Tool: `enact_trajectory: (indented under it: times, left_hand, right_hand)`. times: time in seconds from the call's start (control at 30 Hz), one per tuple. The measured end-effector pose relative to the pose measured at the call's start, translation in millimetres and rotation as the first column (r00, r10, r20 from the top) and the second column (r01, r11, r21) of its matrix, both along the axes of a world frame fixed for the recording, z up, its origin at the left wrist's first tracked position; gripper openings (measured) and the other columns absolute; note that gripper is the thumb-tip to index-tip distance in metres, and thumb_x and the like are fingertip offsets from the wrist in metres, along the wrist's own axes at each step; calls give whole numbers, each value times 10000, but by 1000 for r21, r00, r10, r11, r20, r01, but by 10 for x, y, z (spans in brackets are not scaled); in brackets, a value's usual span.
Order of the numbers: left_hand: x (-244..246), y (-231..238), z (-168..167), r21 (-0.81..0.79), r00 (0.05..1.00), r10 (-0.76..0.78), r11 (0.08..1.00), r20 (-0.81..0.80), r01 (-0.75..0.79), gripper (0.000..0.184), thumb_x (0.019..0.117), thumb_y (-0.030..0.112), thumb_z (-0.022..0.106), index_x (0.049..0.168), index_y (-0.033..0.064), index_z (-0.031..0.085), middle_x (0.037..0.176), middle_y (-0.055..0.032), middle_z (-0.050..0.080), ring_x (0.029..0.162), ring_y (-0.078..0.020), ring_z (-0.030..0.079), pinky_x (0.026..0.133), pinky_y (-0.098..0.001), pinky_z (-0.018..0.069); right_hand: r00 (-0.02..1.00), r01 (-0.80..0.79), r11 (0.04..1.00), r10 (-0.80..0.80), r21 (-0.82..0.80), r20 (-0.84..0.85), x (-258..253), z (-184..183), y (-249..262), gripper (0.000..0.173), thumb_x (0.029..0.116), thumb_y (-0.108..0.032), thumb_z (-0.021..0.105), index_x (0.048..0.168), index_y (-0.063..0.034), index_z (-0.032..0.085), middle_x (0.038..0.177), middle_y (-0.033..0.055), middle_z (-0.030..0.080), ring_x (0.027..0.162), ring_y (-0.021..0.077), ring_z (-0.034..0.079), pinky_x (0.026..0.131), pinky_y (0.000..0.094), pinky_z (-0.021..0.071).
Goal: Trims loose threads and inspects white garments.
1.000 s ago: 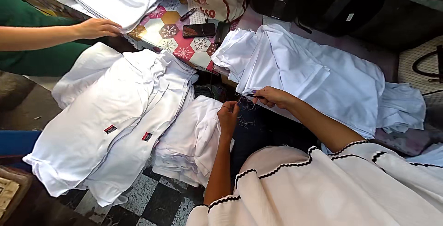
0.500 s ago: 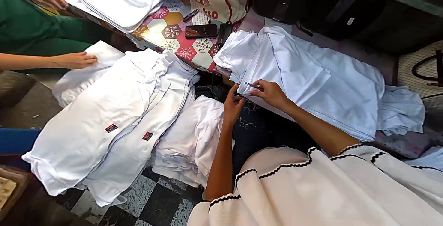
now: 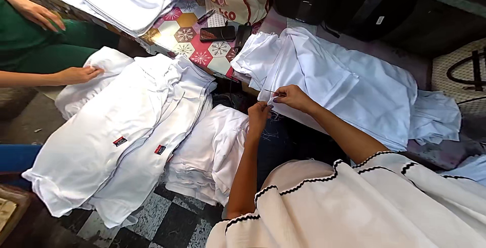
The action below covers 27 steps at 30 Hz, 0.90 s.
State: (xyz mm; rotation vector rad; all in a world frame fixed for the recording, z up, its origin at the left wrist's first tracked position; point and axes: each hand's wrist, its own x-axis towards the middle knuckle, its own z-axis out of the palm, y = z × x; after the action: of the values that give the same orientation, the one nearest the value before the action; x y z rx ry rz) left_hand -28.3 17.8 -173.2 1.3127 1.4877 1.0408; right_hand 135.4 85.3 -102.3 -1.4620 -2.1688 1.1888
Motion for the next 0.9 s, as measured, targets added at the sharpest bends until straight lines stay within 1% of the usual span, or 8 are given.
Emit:
enact_trajectory:
  times: [0.13,0.23,0.33,0.43,0.57,0.67,0.73,0.9]
  left_hand:
    - [-304,-119,14,-171,979,-100,983,-177,70,184,999,94,638,1040,-55,737,857,-162,731,679,-203,692,702,-378,598]
    - [-476,-236,-65,-381,899,-231,921,-373,79,330,1050,229,556,1066,-47,736,995,-222,736,945,-361,716,920,-572,536]
    - [-187,-296,-64,-126,981,-55,992,-184,32,484,981,225,691,1337,-93,604,1329,-295,614,1169,-393,648,1026,-540,503]
    - [82,-151,-97,199,996,36,979,78,-51,745,895,158,789,1528,0,429,1576,-210,415,1156,-275,660,883,-409,589]
    - [132,5,-96,255,998,-67,965,-13,68,214,932,24,711,1125,-68,714,999,-189,718,774,-226,716,750,-395,618]
    - [215,-94,-33,261,973,-89,954,-215,145,80,917,25,724,938,-40,766,893,-174,723,813,-259,711,796,-422,592]
    - [302,-219,-52,224,965,-99,962,-242,155,137,957,35,665,984,-54,765,911,-191,726,818,-285,717,801,-447,594]
    - [491,-463,-90,144,982,-109,981,-154,131,236,1019,66,547,1038,-84,728,798,-162,731,664,-222,716,677,-387,612]
  right_hand:
    - [999,53,997,-53,58,-7,146,155,-103,115,951,-107,719,997,-3,735,785,110,663,690,198,593,678,426,495]
    - [996,77,997,-76,12,-45,222,196,-125,117,955,-100,712,1006,3,729,798,99,663,692,159,579,681,371,489]
    - [995,79,997,-80,-17,-60,193,189,-127,117,954,-101,708,1009,0,725,795,86,651,694,141,563,684,354,478]
    - [997,70,997,-69,34,-46,187,193,-151,100,948,-92,713,999,-8,731,793,99,665,698,171,592,684,390,494]
    - [998,-30,984,20,176,59,414,95,-162,108,944,-128,706,997,-42,743,771,107,675,697,244,627,676,496,500]
    - [985,-38,938,-22,346,169,685,-16,-311,70,926,-98,712,990,-103,742,763,116,688,661,306,661,590,557,508]
    - [973,39,979,-83,199,217,793,-29,-362,120,939,-127,720,1033,-53,731,825,158,704,747,346,681,673,594,527]
    - [941,216,803,-323,-555,-101,819,147,-640,416,1131,-337,367,1072,-48,660,599,-72,425,460,18,374,463,178,348]
